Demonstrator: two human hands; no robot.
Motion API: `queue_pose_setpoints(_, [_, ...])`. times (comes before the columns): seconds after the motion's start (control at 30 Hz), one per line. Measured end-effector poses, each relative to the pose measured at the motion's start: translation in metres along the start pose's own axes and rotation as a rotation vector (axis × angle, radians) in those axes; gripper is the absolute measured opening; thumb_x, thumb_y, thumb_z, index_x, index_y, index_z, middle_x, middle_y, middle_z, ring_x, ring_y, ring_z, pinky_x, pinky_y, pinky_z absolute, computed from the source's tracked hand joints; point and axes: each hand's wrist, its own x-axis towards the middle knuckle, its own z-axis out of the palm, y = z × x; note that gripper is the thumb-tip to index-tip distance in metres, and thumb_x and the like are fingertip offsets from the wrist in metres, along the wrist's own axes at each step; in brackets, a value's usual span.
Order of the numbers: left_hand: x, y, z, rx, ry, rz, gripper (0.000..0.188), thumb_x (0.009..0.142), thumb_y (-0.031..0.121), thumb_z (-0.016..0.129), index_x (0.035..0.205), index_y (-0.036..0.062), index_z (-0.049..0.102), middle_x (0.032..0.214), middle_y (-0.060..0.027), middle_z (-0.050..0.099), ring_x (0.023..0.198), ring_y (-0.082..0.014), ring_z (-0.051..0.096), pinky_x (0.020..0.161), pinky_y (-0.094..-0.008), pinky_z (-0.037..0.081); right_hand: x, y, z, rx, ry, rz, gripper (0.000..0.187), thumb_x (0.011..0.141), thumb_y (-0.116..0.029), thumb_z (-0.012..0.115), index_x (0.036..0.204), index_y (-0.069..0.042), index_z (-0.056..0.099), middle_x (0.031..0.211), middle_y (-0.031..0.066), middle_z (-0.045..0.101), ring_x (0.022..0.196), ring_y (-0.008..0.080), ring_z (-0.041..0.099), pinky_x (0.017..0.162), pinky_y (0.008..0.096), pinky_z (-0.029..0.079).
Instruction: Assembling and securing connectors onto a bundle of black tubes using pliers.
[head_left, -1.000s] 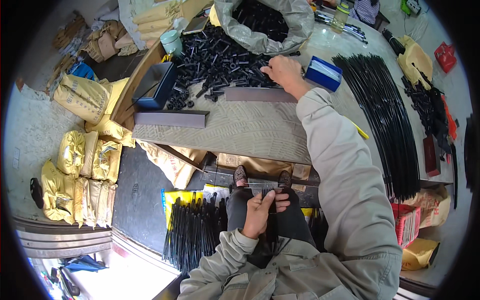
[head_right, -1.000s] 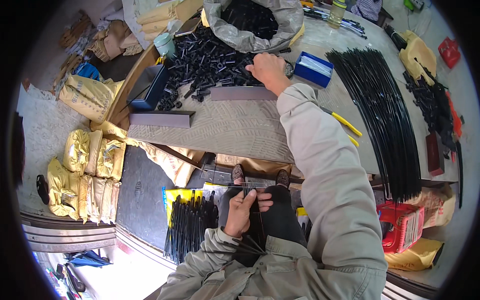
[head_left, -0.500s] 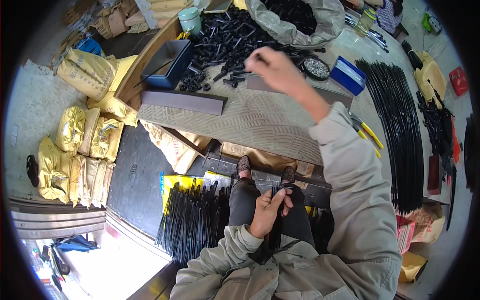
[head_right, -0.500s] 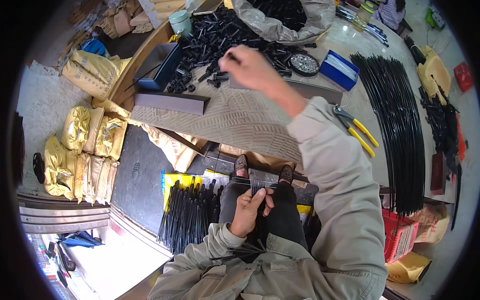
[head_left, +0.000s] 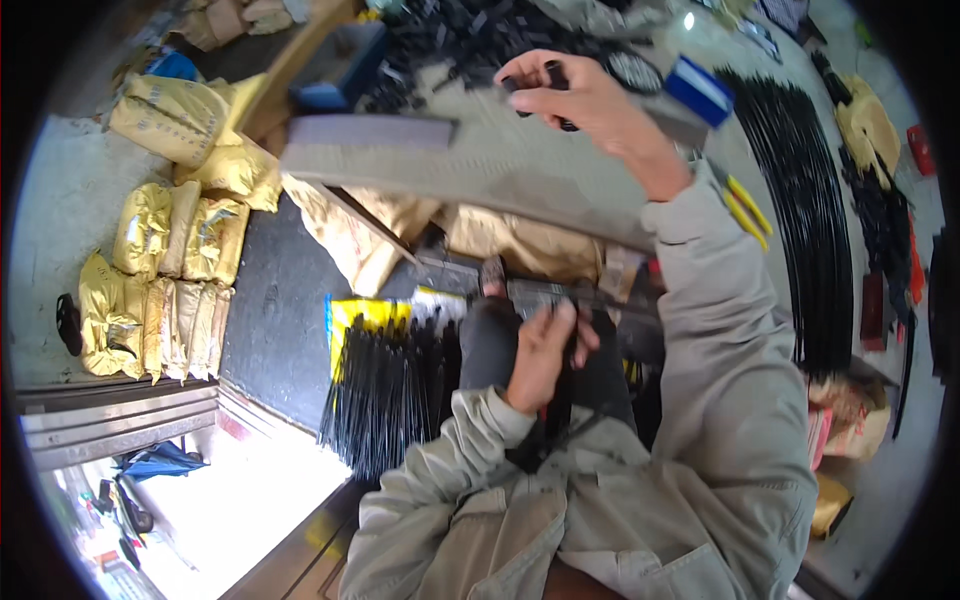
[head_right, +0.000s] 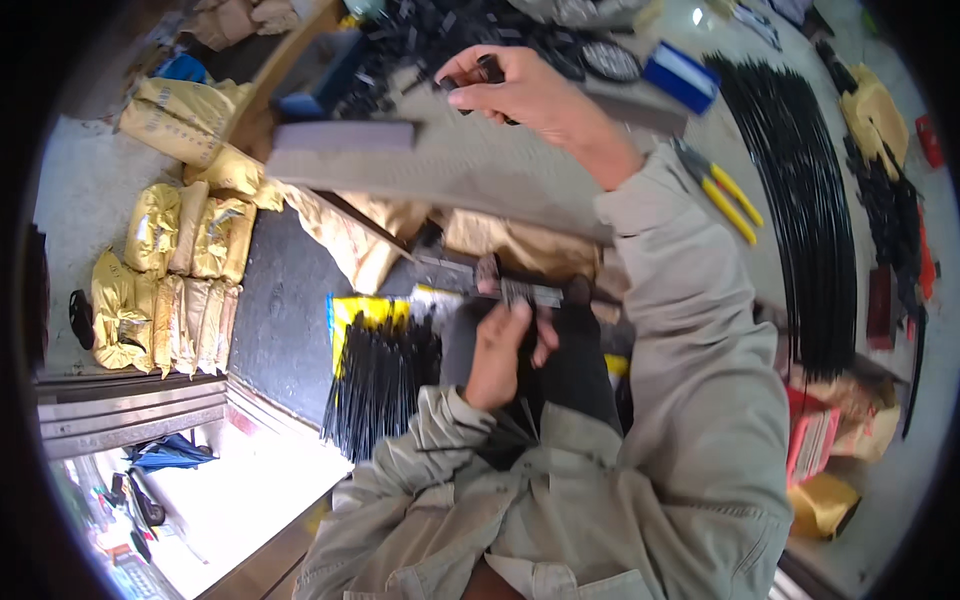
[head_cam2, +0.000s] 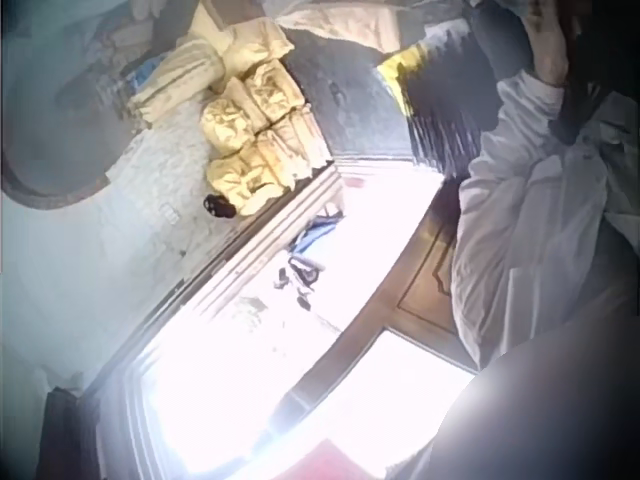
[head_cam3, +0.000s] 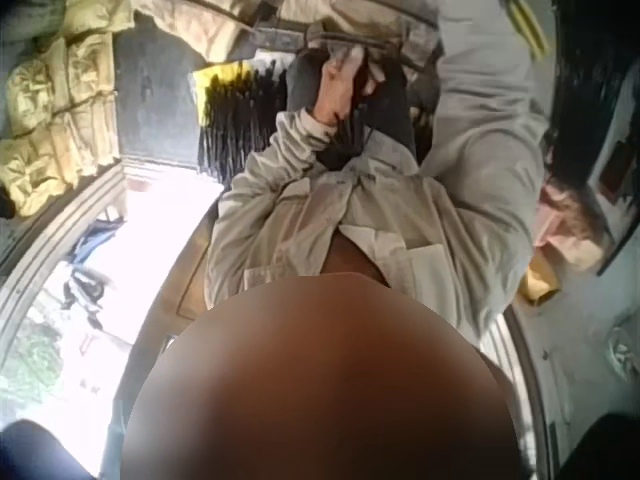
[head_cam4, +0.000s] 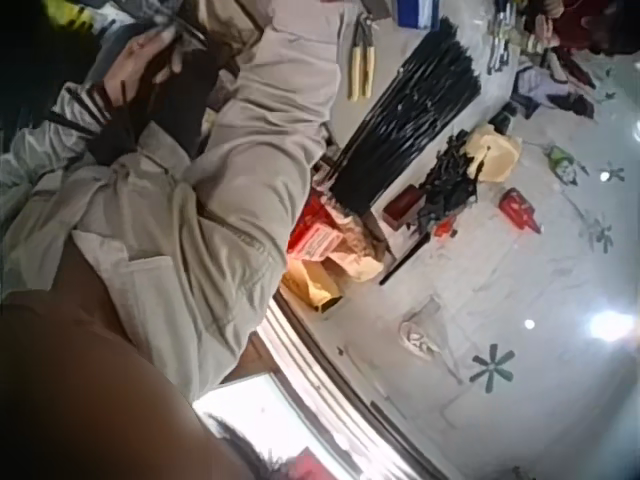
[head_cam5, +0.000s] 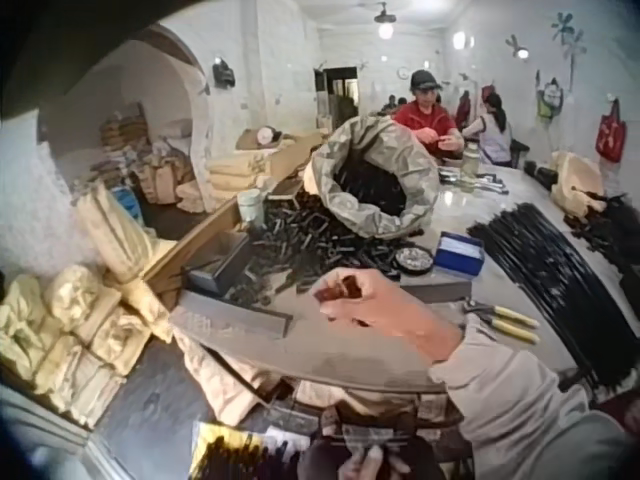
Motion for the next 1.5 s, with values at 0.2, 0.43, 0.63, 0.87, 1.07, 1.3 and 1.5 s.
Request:
queue_pose_setpoints(0.2, [-0.002,-0.008,0.005,-0.110,-0.038,0.001,0.028,0.096,0.031,0.030,0.092,0.0045,0.036,0.087,-0.0183,0.062,0.054,-0.0178,0.056,0.049,-0.0249,0.043,-0.120,0.018,-0.004,0.085,-0.206,0.065,0.027,0.080,-0.015,0.063,0.105,-0.004,0.061,0.083,0.0010,0.063,0.063,0.0020,0.048,0.053,0.0165,0.037])
queue_pose_setpoints(0.43, [-0.022,-0.010,0.033,-0.021,-0.076,-0.004,0.024,0.096,0.027,0.029,0.096,0.0038,0.036,0.100,-0.0215,0.059,0.066,-0.0246,0.063,0.056,-0.0273,0.050,-0.176,0.048,-0.007,0.284,-0.071,0.134,0.025,0.078,-0.016,0.065,0.098,0.000,0.064,0.077,0.0012,0.061,0.063,0.0038,0.050,0.054,0.0173,0.039])
queue_pose_setpoints(0.63, [-0.039,-0.022,0.041,0.084,-0.064,0.126,0.020,0.094,0.017,0.038,0.105,0.0017,0.033,0.103,-0.0245,0.057,0.073,-0.0258,0.064,0.062,-0.0284,0.053,-0.194,0.048,-0.006,0.375,-0.072,0.155,0.018,0.082,-0.013,0.060,0.095,0.001,0.062,0.081,0.0043,0.064,0.066,0.0060,0.053,0.058,0.0187,0.042])
queue_pose_setpoints(0.87, [-0.054,-0.018,0.052,0.095,-0.096,0.174,0.025,0.093,0.012,0.040,0.112,0.0009,0.029,0.107,-0.0256,0.054,0.078,-0.0271,0.064,0.064,-0.0294,0.053,-0.203,0.038,0.001,0.449,-0.101,0.095,0.018,0.081,-0.012,0.061,0.094,0.001,0.061,0.080,0.0057,0.064,0.061,0.0055,0.052,0.054,0.0180,0.041])
queue_pose_setpoints(1.07, [-0.062,-0.018,0.055,0.108,-0.113,0.206,0.029,0.093,0.012,0.040,0.115,0.0006,0.026,0.109,-0.0262,0.053,0.078,-0.0280,0.064,0.065,-0.0299,0.053,-0.204,0.030,0.004,0.440,-0.136,0.105,0.017,0.080,-0.011,0.063,0.092,0.001,0.061,0.078,0.0049,0.063,0.058,0.0040,0.050,0.050,0.0165,0.039])
queue_pose_setpoints(1.3, [-0.062,-0.018,0.053,0.091,-0.096,0.196,0.029,0.092,0.013,0.042,0.113,0.0008,0.025,0.105,-0.0258,0.054,0.077,-0.0287,0.064,0.065,-0.0313,0.054,-0.205,0.029,0.011,0.352,-0.120,0.056,0.018,0.080,-0.013,0.064,0.092,0.000,0.060,0.075,0.0023,0.061,0.057,0.0024,0.047,0.049,0.0159,0.038])
queue_pose_setpoints(1.5, [-0.060,-0.017,0.050,0.084,-0.079,0.178,0.028,0.092,0.012,0.043,0.111,0.0010,0.026,0.104,-0.0258,0.054,0.076,-0.0293,0.064,0.065,-0.0315,0.054,-0.207,0.033,0.016,0.327,-0.110,0.014,0.017,0.080,-0.014,0.064,0.090,-0.001,0.060,0.075,0.0004,0.060,0.057,0.0019,0.047,0.050,0.0157,0.038])
